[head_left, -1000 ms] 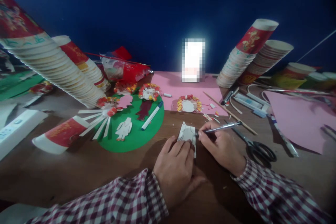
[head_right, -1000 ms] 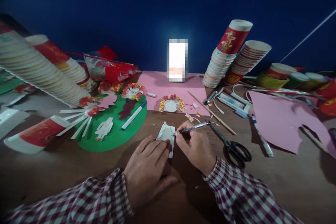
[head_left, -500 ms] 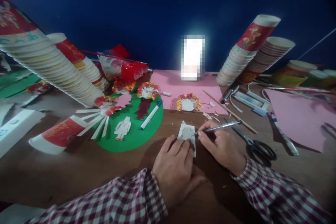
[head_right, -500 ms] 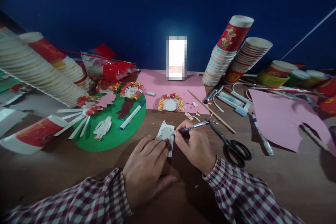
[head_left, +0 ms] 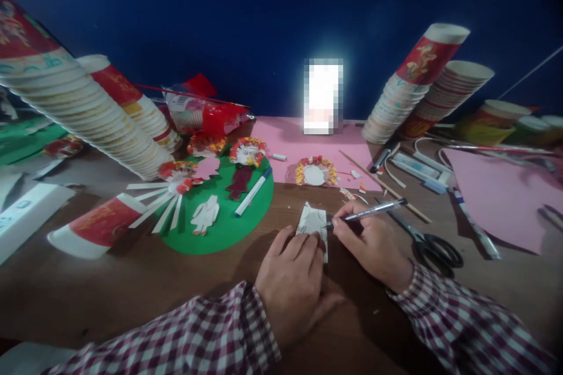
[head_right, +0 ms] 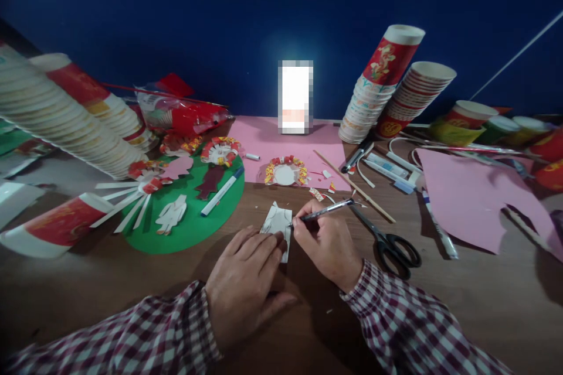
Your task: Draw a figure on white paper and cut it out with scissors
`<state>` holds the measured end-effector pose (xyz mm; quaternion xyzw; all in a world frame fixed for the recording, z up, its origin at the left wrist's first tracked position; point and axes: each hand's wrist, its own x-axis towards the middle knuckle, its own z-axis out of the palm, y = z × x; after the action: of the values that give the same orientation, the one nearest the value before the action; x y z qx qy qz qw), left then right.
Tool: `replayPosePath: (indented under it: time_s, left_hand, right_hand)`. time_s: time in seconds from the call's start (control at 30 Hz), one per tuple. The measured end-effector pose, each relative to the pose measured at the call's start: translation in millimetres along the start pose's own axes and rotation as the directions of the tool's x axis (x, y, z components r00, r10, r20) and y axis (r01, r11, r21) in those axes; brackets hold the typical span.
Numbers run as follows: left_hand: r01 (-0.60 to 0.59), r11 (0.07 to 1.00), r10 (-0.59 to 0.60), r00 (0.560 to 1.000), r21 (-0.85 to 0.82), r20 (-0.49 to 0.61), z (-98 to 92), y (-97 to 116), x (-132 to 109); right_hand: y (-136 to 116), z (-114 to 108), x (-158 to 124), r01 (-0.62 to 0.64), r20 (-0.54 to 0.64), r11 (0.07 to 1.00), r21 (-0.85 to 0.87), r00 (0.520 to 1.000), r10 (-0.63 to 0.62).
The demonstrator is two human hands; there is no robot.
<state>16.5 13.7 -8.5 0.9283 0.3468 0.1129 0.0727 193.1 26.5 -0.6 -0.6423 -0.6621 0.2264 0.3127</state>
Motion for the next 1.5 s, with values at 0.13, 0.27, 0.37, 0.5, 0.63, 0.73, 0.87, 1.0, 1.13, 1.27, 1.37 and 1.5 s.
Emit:
replayPosePath:
  time_s: [0.13,0.27,0.37,0.5,0.63,0.73,0.87,1.0,1.13,1.27,1.37,1.5]
  left_hand:
    - [-0.005,1.000,0.005,1.000,-0.005,-0.003,-0.6,0,0]
    - [-0.008,1.000,0.008,1.000,-0.010,-0.020,-1.2,0,0]
    - [-0.015,1.000,0.015,1.000,-0.017,-0.027,-2.3,-1,0]
    - [-0.025,0.999,0.025,1.000,-0.030,-0.017,-3.3,-2,1]
    - [-0.052,0.998,0.051,0.998,-0.031,-0.027,-2.2,-1,0]
    - [-0.088,0.995,0.086,0.995,-0.038,-0.054,-1.9,-1,-2]
    - [-0.195,0.975,0.184,0.977,-0.107,-0.104,-7.3,-6,-1]
    - [-0.020,0.986,-0.012,0.981,-0.163,-0.195,-12.2,-24,10]
    - [0.171,0.962,-0.217,0.953,-0.215,-0.213,-7.1,-41,21]
    - [0.267,0.939,-0.299,0.945,-0.217,-0.130,-1.7,-40,26]
    - [0.353,0.916,-0.377,0.921,-0.191,-0.103,-1.4,-31,28]
    - [0.450,0.873,-0.472,0.877,-0.187,-0.091,-2.3,-19,31]
  right_hand:
    - [4,0,0,-0.072,-0.010,0.996,0.049,0.997,0.073]
    - [7,1,0,-0.083,-0.006,0.992,0.100,0.996,0.084]
    - [5,0,0,-0.063,-0.015,0.992,0.112,0.998,0.065]
    - [0,-3,0,-0.046,-0.034,0.993,0.110,0.998,0.050]
    - [3,-1,0,-0.061,-0.072,0.977,0.204,0.994,0.077]
    - [10,4,0,-0.090,-0.111,0.919,0.384,0.984,0.142]
    - [17,6,2,-0.097,-0.175,0.824,0.558,0.957,0.231]
    - [20,1,6,-0.002,-0.256,0.923,0.386,0.961,0.109]
    - [22,-4,7,0.196,-0.287,0.981,-0.003,0.939,-0.189]
    - [24,-8,2,0.267,-0.183,0.916,-0.300,0.926,-0.330]
    - [24,-9,-3,0.284,-0.065,0.826,-0.487,0.931,-0.358]
    - [24,-11,-8,0.273,-0.007,0.745,-0.609,0.937,-0.348]
